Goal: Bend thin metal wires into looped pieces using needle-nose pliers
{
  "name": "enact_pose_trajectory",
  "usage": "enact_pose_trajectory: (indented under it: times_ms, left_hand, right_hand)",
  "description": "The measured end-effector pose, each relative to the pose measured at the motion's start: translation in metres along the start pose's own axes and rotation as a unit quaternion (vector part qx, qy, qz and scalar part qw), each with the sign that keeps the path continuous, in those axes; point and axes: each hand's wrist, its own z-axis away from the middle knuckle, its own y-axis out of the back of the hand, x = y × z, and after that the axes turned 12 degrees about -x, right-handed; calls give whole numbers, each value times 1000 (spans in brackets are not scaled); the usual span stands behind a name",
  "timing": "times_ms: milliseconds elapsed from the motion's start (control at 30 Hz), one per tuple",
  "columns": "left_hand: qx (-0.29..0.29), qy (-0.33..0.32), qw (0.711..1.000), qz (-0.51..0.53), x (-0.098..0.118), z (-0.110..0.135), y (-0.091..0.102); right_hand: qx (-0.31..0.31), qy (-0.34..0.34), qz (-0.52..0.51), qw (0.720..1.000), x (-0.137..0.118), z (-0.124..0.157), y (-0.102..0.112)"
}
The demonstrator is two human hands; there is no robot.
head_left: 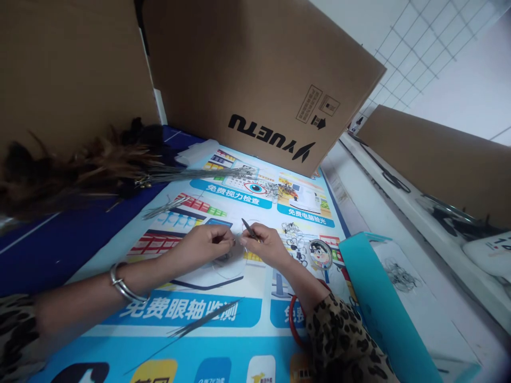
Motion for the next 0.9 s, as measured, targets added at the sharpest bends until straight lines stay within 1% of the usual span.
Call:
enact_pose_trajectory:
  times_ms: [167,267,333,433,533,667,900]
  left_hand:
    - [-43,-4,999,31,1,0,1]
    - [-67,24,994,88,6,1,1]
    - [-70,45,988,129,10,1,2]
    - [-71,59,981,169,13,1,3]
    - [-72,64,979,181,14,2,3]
    - [-80,54,978,185,15,2,3]
    - [-136,34,972,190,13,3,5]
  right_hand:
    - [-16,11,21,1000,0,0,0]
    - [-23,20,20,999,-2,0,1]
    - [-24,17,12,999,-3,1,1]
    - [-23,4,-2,1000,-3,1,2]
    - [-20,-2,-17,1000,-3,1,2]
    - [-23,-1,-25,999,-3,1,2]
    - [-45,32,9,998,-5,1,2]
